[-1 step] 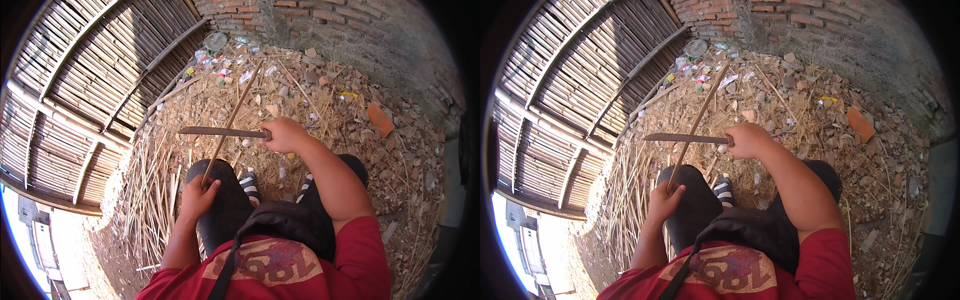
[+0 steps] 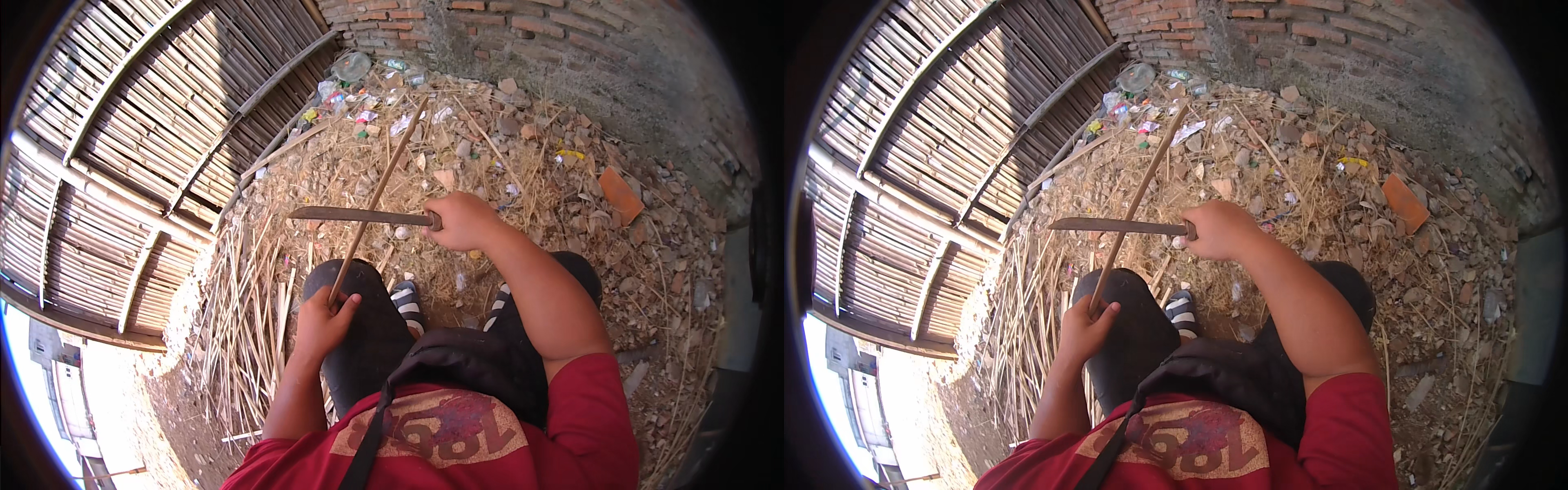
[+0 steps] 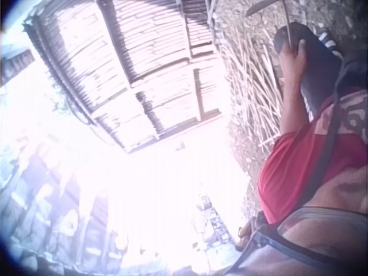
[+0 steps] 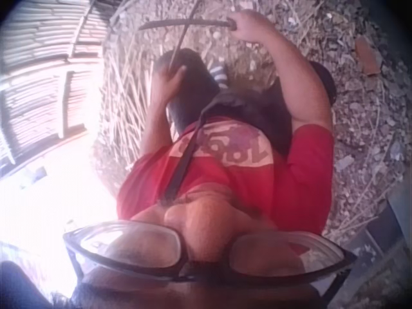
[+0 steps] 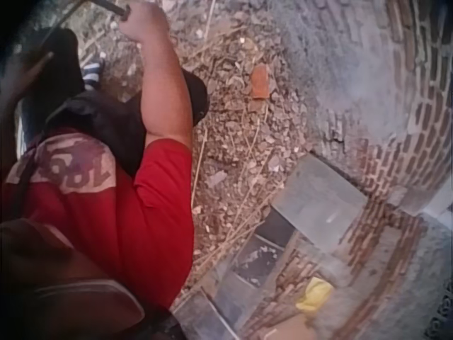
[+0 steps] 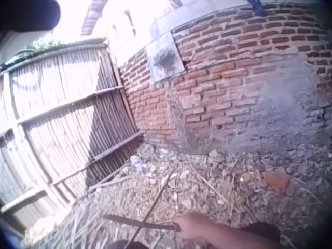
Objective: The person holds a thin strip of bamboo and shaves the bark off using a machete, repeating the scraping motion along the length of the wood while seated outdoors.
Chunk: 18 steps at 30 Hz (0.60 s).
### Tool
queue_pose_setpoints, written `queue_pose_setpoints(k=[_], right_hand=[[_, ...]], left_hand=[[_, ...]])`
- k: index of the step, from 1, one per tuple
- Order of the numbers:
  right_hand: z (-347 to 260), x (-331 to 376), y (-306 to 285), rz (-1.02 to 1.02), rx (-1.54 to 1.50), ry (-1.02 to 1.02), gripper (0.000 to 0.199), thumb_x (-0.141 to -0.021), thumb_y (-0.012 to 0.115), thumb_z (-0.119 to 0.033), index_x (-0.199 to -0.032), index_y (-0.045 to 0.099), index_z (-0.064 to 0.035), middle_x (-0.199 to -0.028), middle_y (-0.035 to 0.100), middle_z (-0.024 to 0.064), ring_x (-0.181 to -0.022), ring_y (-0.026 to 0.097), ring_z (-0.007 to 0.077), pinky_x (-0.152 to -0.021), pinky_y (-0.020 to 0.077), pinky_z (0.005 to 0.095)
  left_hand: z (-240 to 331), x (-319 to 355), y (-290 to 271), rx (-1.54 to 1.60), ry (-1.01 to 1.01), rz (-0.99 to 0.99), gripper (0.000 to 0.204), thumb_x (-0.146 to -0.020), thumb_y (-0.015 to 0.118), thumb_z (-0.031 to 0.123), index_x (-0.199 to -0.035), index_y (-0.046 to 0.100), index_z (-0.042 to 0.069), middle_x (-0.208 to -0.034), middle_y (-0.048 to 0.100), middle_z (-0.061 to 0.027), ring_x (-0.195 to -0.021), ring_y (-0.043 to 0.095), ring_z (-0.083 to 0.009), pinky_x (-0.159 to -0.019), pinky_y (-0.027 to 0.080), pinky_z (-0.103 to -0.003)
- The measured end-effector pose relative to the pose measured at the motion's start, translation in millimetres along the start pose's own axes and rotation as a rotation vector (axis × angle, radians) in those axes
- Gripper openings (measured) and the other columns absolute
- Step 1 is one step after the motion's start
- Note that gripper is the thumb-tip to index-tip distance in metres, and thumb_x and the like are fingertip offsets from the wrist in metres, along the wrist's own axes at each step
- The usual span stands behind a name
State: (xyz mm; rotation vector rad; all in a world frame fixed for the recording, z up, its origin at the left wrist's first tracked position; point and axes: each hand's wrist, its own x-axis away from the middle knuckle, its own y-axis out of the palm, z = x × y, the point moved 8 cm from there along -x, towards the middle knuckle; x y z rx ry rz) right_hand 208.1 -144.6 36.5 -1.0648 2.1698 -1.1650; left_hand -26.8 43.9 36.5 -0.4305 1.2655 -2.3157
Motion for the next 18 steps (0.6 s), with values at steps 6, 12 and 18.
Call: queue_pose_setpoints(k=[6,12,18], right_hand=[[7.7,-8.7,0.2,0.030,0.028,0.039,0.026,-0.083,0.075,-0.033,-0.097,0.071,-0.0112,-0.084,0.071,0.0130,-0.088,0.071,0.0358,-0.077,0.0558,0.0494],[16.3,-9.1,4.2,0.047,-0.047,0.092,0.024,-0.082,0.074,-0.030,-0.095,0.071,-0.0093,-0.086,0.071,0.0149,-0.088,0.070,0.0371,-0.078,0.0550,0.0500],[40.7,-11.7,-7.6,0.047,-0.134,0.150,0.023,-0.081,0.073,-0.028,-0.093,0.070,-0.0078,-0.088,0.072,0.0161,-0.084,0.070,0.0377,-0.077,0.0544,0.0489]], left_hand=[[1.3,0.9,2.0,-0.057,0.095,0.062,0.041,-0.089,0.078,0.040,-0.087,0.065,0.001,-0.067,0.063,-0.0154,-0.063,0.065,-0.0324,-0.061,0.049,-0.043],[8.1,-2.0,4.0,-0.109,0.102,0.049,0.043,-0.089,0.076,0.041,-0.084,0.063,0.001,-0.069,0.064,-0.0188,-0.067,0.065,-0.0395,-0.063,0.050,-0.047],[9.4,1.9,6.4,-0.152,0.225,0.077,0.043,-0.090,0.076,0.040,-0.082,0.062,0.001,-0.069,0.063,-0.0203,-0.068,0.065,-0.0420,-0.063,0.050,-0.049]])
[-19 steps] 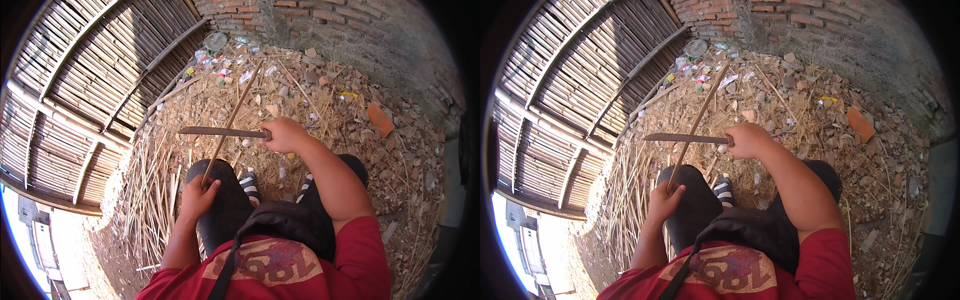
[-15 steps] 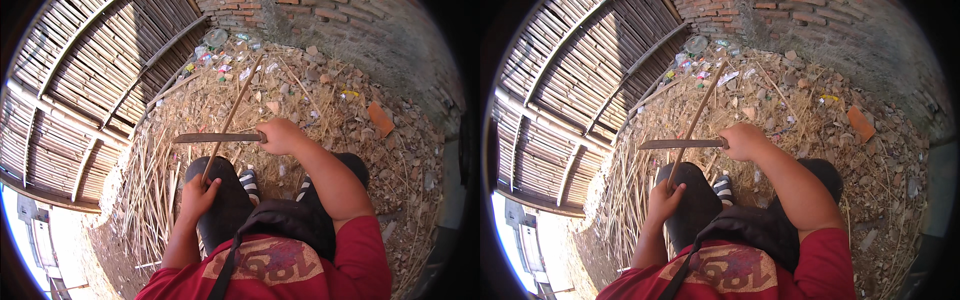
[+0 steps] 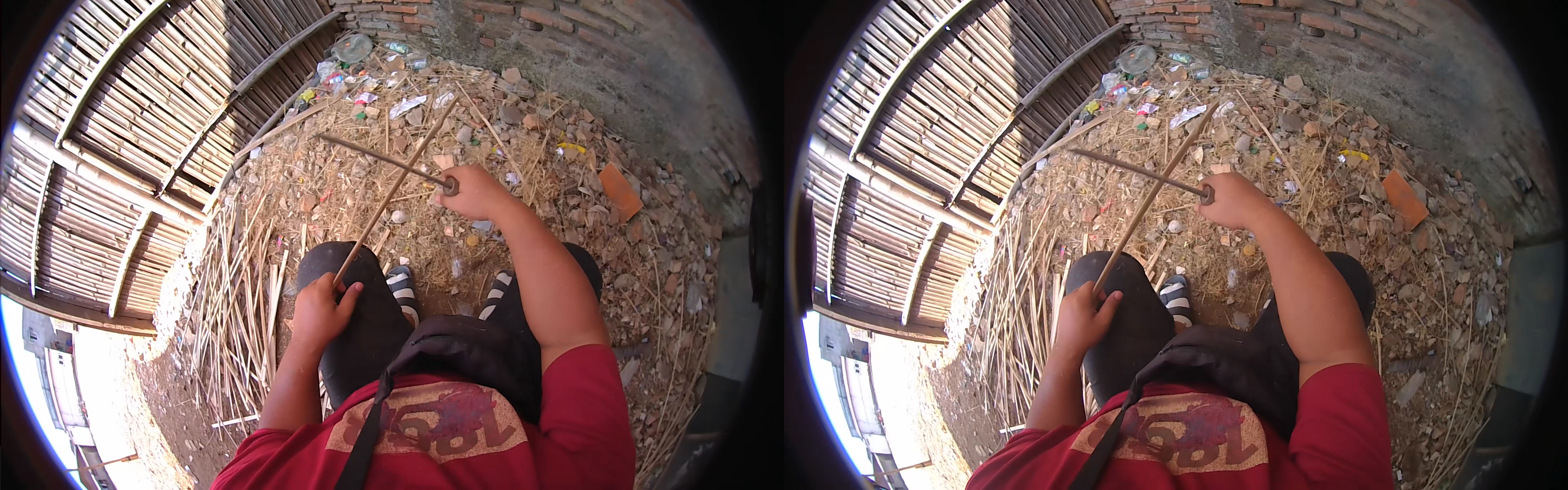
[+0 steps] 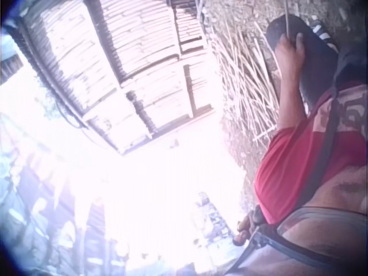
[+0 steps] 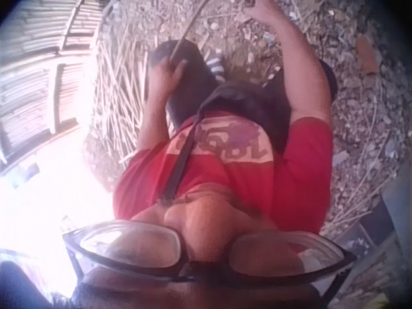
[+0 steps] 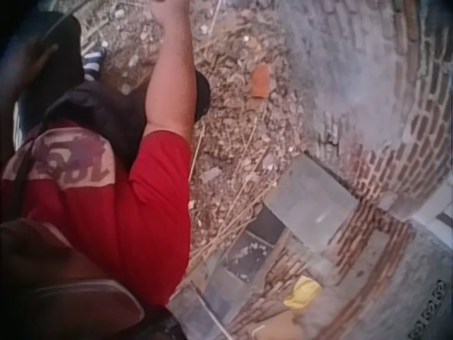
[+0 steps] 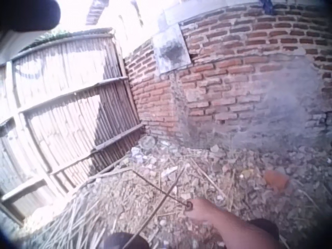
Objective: The person holds a thin strip of bamboo and shaves the bark off using a machete, repeating the scraping motion along the length of the wood while seated outdoors.
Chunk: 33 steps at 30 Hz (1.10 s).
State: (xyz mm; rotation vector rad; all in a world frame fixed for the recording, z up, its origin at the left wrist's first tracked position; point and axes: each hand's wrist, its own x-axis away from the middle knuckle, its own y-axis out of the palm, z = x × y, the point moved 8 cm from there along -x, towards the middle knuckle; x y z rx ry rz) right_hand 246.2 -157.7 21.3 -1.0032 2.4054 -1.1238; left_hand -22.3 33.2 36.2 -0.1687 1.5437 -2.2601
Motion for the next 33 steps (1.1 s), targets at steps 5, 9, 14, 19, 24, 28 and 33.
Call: queue_pose_setpoints(k=[5,9,14,19,24,28,33], right_hand=[[-17.4,4.9,3.9,-0.017,0.106,-0.009,0.037,-0.080,0.077,-0.031,-0.105,0.072,-0.0037,-0.090,0.073,0.0173,-0.087,0.072,0.0331,-0.079,0.0551,0.0453],[12.5,0.1,14.1,-0.087,0.059,0.026,0.047,-0.081,0.077,-0.030,-0.116,0.071,0.0003,-0.094,0.072,0.0183,-0.091,0.072,0.0305,-0.080,0.0552,0.0437],[54.7,-3.4,-12.4,0.151,-0.113,0.172,0.050,-0.081,0.076,-0.028,-0.122,0.069,0.0004,-0.094,0.072,0.0180,-0.090,0.071,0.0323,-0.080,0.0550,0.0446],[-19.2,8.7,26.9,-0.243,0.291,-0.106,0.047,-0.081,0.075,-0.027,-0.118,0.070,0.0003,-0.096,0.072,0.0185,-0.089,0.071,0.0330,-0.079,0.0554,0.0430],[45.5,-0.8,-12.9,0.042,-0.166,0.235,0.051,-0.080,0.077,-0.030,-0.120,0.069,-0.0002,-0.102,0.073,0.0175,-0.093,0.071,0.0310,-0.082,0.0552,0.0411],[10.1,-1.9,10.8,-0.072,0.055,0.051,0.044,-0.080,0.077,-0.031,-0.114,0.071,-0.0025,-0.100,0.073,0.0173,-0.095,0.071,0.0322,-0.084,0.0552,0.0418],[44.4,0.1,3.1,-0.094,-0.057,0.170,0.041,-0.080,0.077,-0.031,-0.108,0.071,-0.0016,-0.094,0.072,0.0163,-0.094,0.071,0.0319,-0.083,0.0548,0.0434]], left_hand=[[0.3,-1.6,-0.8,0.009,-0.034,-0.018,0.043,-0.090,0.076,0.041,-0.081,0.061,0.001,-0.068,0.063,-0.0206,-0.068,0.064,-0.0423,-0.063,0.049,-0.049],[2.0,-3.6,3.0,-0.025,-0.017,-0.074,0.045,-0.089,0.077,0.042,-0.080,0.062,0.001,-0.068,0.064,-0.0196,-0.068,0.065,-0.0411,-0.063,0.050,-0.048],[-0.7,-10.5,0.2,0.007,-0.077,-0.157,0.046,-0.088,0.077,0.045,-0.078,0.062,0.002,-0.067,0.065,-0.0177,-0.068,0.067,-0.0396,-0.064,0.051,-0.048],[-6.9,-8.8,0.4,0.057,-0.092,-0.234,0.046,-0.088,0.077,0.045,-0.078,0.063,0.003,-0.066,0.064,-0.0169,-0.066,0.066,-0.0385,-0.063,0.050,-0.047],[-8.1,-13.8,-0.5,0.098,-0.060,-0.242,0.047,-0.088,0.078,0.045,-0.077,0.063,0.002,-0.063,0.062,-0.0157,-0.062,0.065,-0.0361,-0.060,0.049,-0.045],[-11.6,-11.0,-1.0,0.100,-0.074,-0.234,0.047,-0.088,0.078,0.044,-0.077,0.062,0.002,-0.063,0.062,-0.0155,-0.061,0.064,-0.0355,-0.059,0.049,-0.045],[-10.7,-13.4,3.5,0.123,-0.070,-0.276,0.046,-0.088,0.078,0.043,-0.077,0.062,0.001,-0.062,0.061,-0.0142,-0.060,0.063,-0.0309,-0.058,0.048,-0.043]])
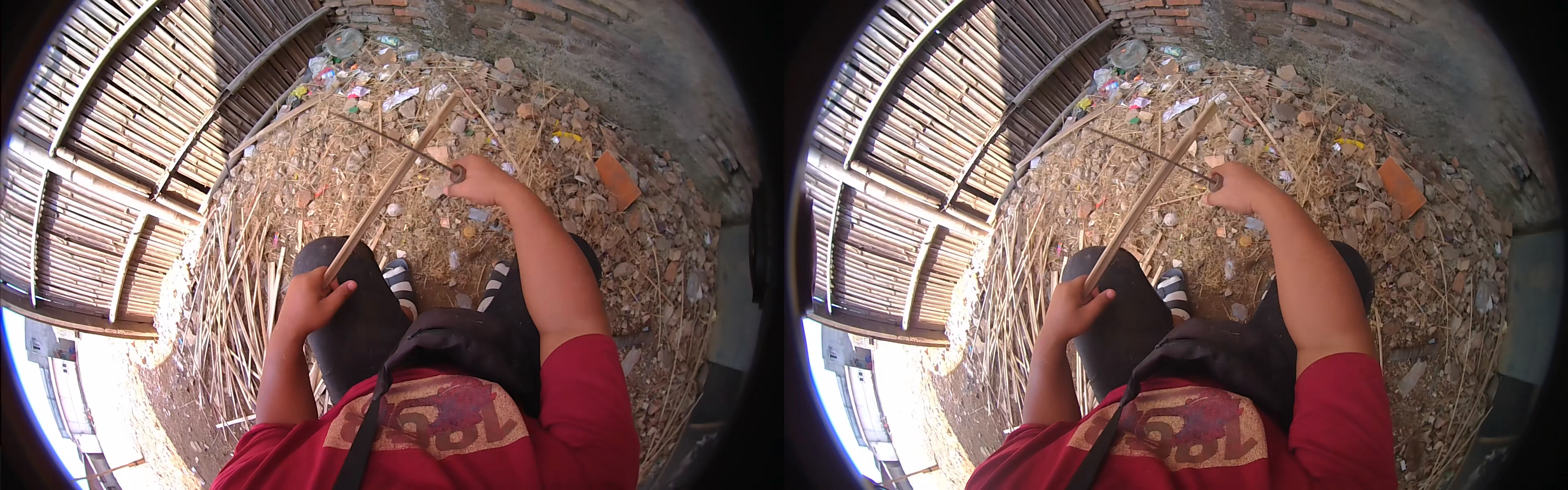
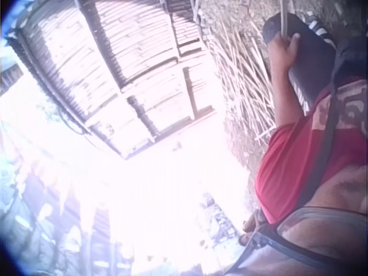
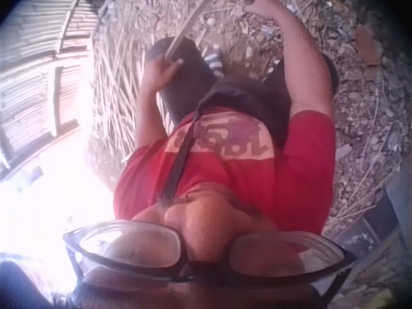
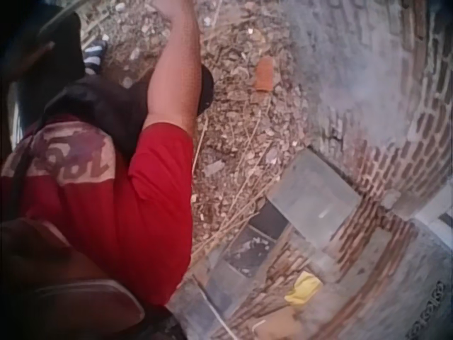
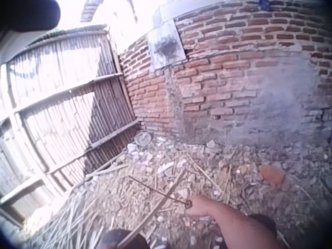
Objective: The person holds a thin strip of bamboo and shaves the bark off using a machete, repeating the scraping motion along the length of the wood while seated outdoors.
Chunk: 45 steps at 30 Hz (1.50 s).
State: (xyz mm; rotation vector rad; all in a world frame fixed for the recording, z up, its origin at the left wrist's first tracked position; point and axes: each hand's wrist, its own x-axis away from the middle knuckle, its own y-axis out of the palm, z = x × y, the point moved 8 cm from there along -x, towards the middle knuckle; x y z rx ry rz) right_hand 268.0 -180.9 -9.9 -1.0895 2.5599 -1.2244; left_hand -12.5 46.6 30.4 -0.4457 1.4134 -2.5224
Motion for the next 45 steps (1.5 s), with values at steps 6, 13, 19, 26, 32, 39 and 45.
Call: queue_pose_setpoints(k=[6,13,19,26,32,39,45], right_hand=[[-5.7,-7.9,2.3,0.176,-0.027,-0.071,0.040,-0.080,0.074,-0.028,-0.108,0.070,-0.0010,-0.093,0.072,0.0175,-0.090,0.071,0.0329,-0.079,0.0545,0.0467],[14.4,-1.7,-11.6,0.125,-0.048,0.050,0.032,-0.080,0.071,-0.021,-0.105,0.072,0.0000,-0.088,0.072,0.0172,-0.081,0.071,0.0300,-0.074,0.0554,0.0432],[-40.8,9.0,7.3,0.090,0.113,-0.132,0.044,-0.080,0.074,-0.027,-0.115,0.071,-0.0007,-0.099,0.072,0.0207,-0.092,0.071,0.0370,-0.083,0.0554,0.0458],[34.8,-14.2,-18.8,0.119,-0.050,0.130,0.038,-0.079,0.071,-0.024,-0.114,0.072,-0.0078,-0.097,0.074,0.0166,-0.094,0.071,0.0358,-0.084,0.0560,0.0453],[-58.6,14.9,23.6,-0.031,0.263,-0.203,0.036,-0.079,0.071,-0.025,-0.107,0.070,-0.0037,-0.093,0.072,0.0179,-0.089,0.070,0.0359,-0.082,0.0558,0.0433],[26.6,-8.0,-24.7,0.185,-0.023,0.097,0.040,-0.081,0.071,-0.024,-0.110,0.067,0.0030,-0.096,0.074,0.0162,-0.094,0.072,0.0330,-0.084,0.0565,0.0432],[0.9,-1.6,4.1,0.028,0.093,0.011,0.052,-0.077,0.071,-0.022,-0.124,0.067,0.0000,-0.097,0.073,0.0193,-0.088,0.073,0.0298,-0.080,0.0563,0.0444]], left_hand=[[-5.8,0.1,-6.9,0.011,-0.042,0.046,0.048,-0.089,0.078,0.044,-0.078,0.062,0.001,-0.063,0.060,-0.0121,-0.058,0.060,-0.0257,-0.057,0.047,-0.040],[-6.5,-3.2,-4.9,0.052,-0.053,-0.025,0.048,-0.088,0.079,0.045,-0.082,0.063,0.000,-0.063,0.059,-0.0094,-0.059,0.058,-0.0203,-0.058,0.047,-0.040],[-14.9,-3.9,-3.7,0.113,-0.072,-0.011,0.049,-0.088,0.079,0.045,-0.079,0.063,0.000,-0.064,0.060,-0.0098,-0.059,0.059,-0.0207,-0.059,0.048,-0.039],[0.8,3.4,-3.2,0.002,0.020,0.030,0.047,-0.086,0.081,0.044,-0.078,0.062,0.001,-0.063,0.059,-0.0078,-0.059,0.057,-0.0177,-0.057,0.047,-0.037],[-6.1,4.2,-3.3,0.003,-0.059,0.027,0.048,-0.086,0.079,0.046,-0.078,0.063,0.001,-0.064,0.063,-0.0146,-0.062,0.066,-0.0320,-0.060,0.050,-0.043],[-5.7,3.9,-7.5,-0.066,0.044,0.035,0.048,-0.088,0.078,0.045,-0.079,0.063,0.000,-0.063,0.062,-0.0155,-0.060,0.065,-0.0318,-0.059,0.049,-0.044],[-5.8,6.8,2.1,0.014,-0.011,-0.032,0.047,-0.089,0.077,0.044,-0.081,0.063,0.000,-0.063,0.062,-0.0151,-0.061,0.064,-0.0322,-0.060,0.049,-0.044]])
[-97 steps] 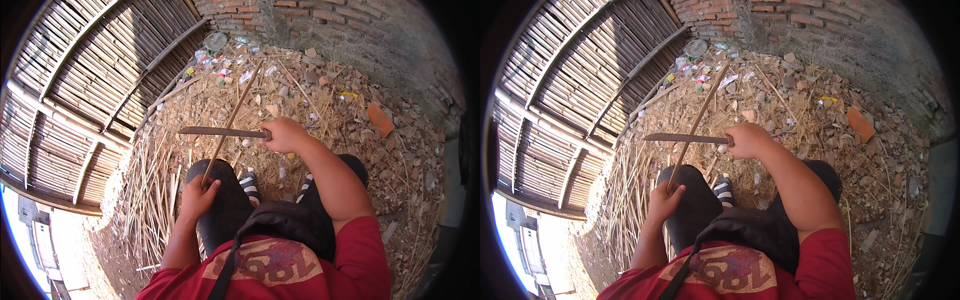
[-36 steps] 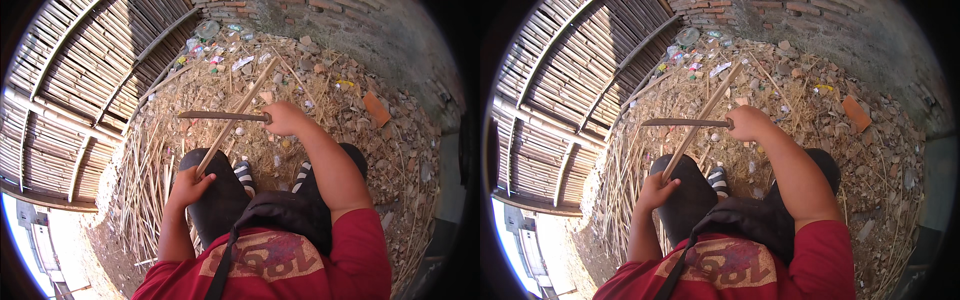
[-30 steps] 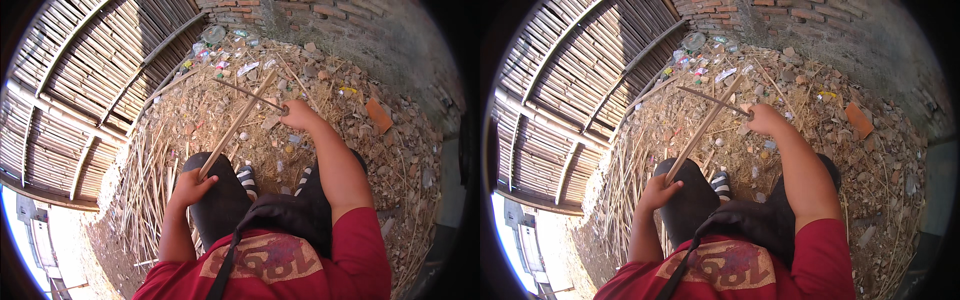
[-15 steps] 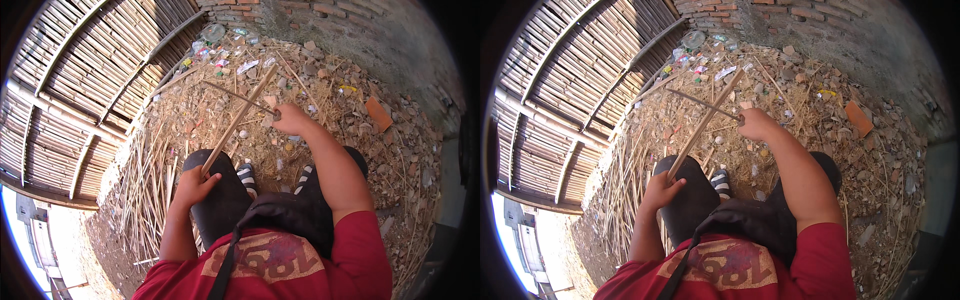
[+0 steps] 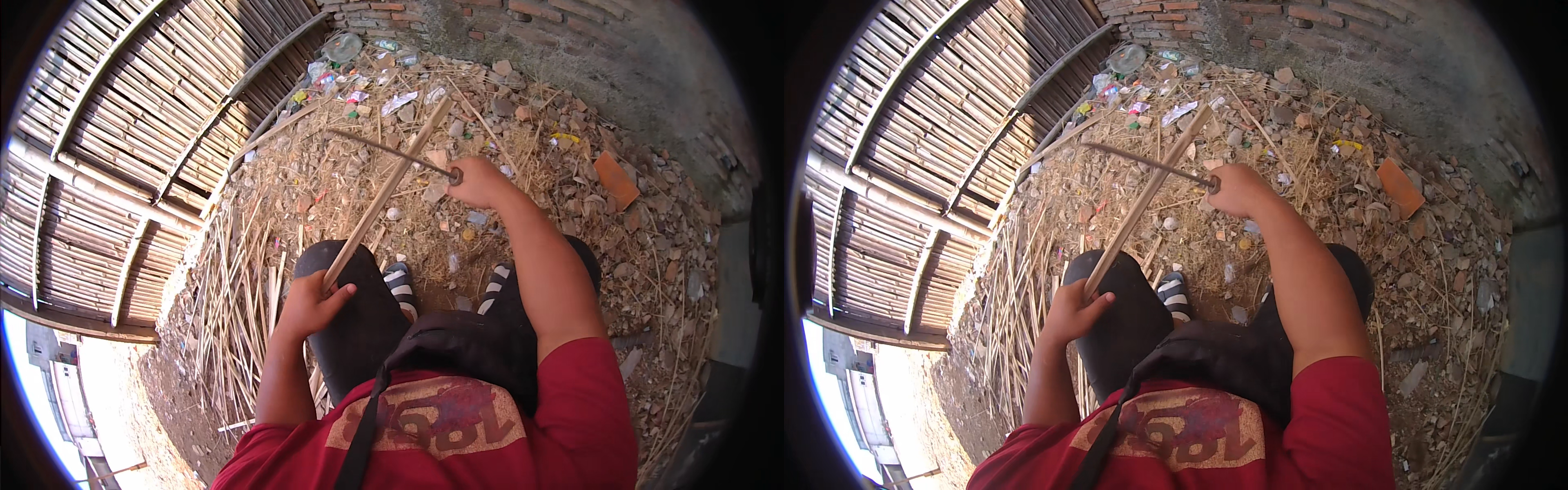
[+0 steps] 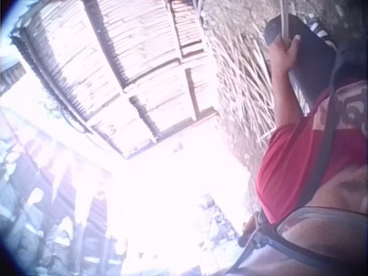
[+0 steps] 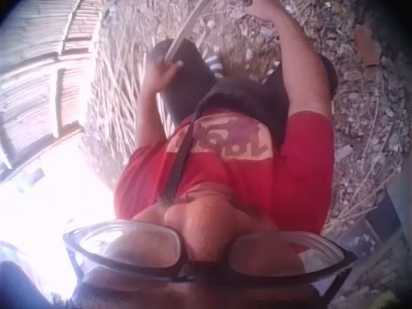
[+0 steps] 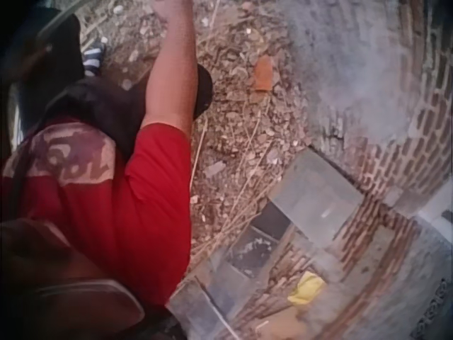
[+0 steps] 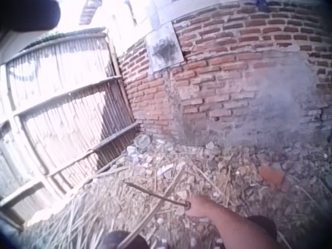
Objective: The person holds a thin strip of bamboo and shaves the bark off using a machete, repeating the scraping motion along the length of the wood while seated outdoors.
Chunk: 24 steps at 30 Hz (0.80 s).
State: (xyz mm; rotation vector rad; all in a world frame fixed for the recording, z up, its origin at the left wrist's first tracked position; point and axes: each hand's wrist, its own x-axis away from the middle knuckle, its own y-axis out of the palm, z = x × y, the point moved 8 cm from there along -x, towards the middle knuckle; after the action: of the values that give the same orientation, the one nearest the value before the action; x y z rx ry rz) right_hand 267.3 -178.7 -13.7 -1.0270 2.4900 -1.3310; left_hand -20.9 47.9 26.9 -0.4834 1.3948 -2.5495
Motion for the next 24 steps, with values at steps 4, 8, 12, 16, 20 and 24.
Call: queue_pose_setpoints(k=[4,8,12,16,20,24], right_hand=[[50.2,-10.3,-25.6,0.158,-0.206,0.182,0.058,-0.076,0.074,-0.026,-0.127,0.066,0.0008,-0.099,0.073,0.0183,-0.084,0.072,0.0284,-0.074,0.0558,0.0405],[32.5,-8.4,-36.1,0.250,-0.241,0.106,0.070,-0.077,0.078,-0.033,-0.135,0.061,0.0037,-0.114,0.071,0.0207,-0.099,0.071,0.0301,-0.085,0.0552,0.0397],[33.2,-3.3,-42.7,0.284,-0.401,0.047,0.080,-0.079,0.082,-0.047,-0.134,0.061,0.0068,-0.120,0.070,0.0221,-0.108,0.070,0.0323,-0.092,0.0546,0.0422],[16.2,11.0,-53.3,0.315,-0.309,-0.077,0.066,-0.082,0.084,-0.041,-0.126,0.063,0.0038,-0.102,0.072,0.0187,-0.090,0.070,0.0258,-0.075,0.0560,0.0391],[-31.5,27.0,-34.1,0.165,-0.160,-0.085,0.051,-0.081,0.081,-0.036,-0.116,0.069,-0.0003,-0.090,0.072,0.0180,-0.084,0.071,0.0302,-0.076,0.0542,0.0419],[-61.4,28.8,11.0,0.026,-0.024,-0.237,0.033,-0.079,0.079,-0.030,-0.099,0.071,-0.0054,-0.086,0.071,0.0162,-0.083,0.070,0.0356,-0.073,0.0528,0.0458]], left_hand=[[-7.5,-6.8,-5.5,0.022,0.007,0.016,0.048,-0.091,0.075,0.046,-0.085,0.064,0.000,-0.066,0.062,-0.0148,-0.063,0.063,-0.0282,-0.062,0.049,-0.042],[-17.6,-10.8,-4.4,0.109,-0.043,-0.017,0.050,-0.093,0.072,0.049,-0.090,0.065,-0.001,-0.069,0.062,-0.0142,-0.067,0.063,-0.0245,-0.064,0.049,-0.042],[-13.5,-14.6,-6.5,0.178,-0.010,-0.002,0.050,-0.094,0.071,0.049,-0.087,0.064,0.000,-0.067,0.060,-0.0130,-0.066,0.062,-0.0255,-0.064,0.048,-0.043],[9.2,-9.4,-11.7,0.028,0.009,0.083,0.049,-0.094,0.071,0.049,-0.085,0.062,0.001,-0.067,0.062,-0.0167,-0.066,0.064,-0.0344,-0.063,0.048,-0.047],[21.5,5.7,-16.7,-0.143,-0.035,0.173,0.049,-0.096,0.066,0.048,-0.083,0.061,0.001,-0.071,0.065,-0.0232,-0.072,0.065,-0.0462,-0.064,0.048,-0.053],[1.0,32.1,-26.2,-0.213,-0.108,0.262,0.048,-0.102,0.057,0.044,-0.084,0.061,0.000,-0.075,0.064,-0.0284,-0.077,0.063,-0.0511,-0.067,0.046,-0.057]])
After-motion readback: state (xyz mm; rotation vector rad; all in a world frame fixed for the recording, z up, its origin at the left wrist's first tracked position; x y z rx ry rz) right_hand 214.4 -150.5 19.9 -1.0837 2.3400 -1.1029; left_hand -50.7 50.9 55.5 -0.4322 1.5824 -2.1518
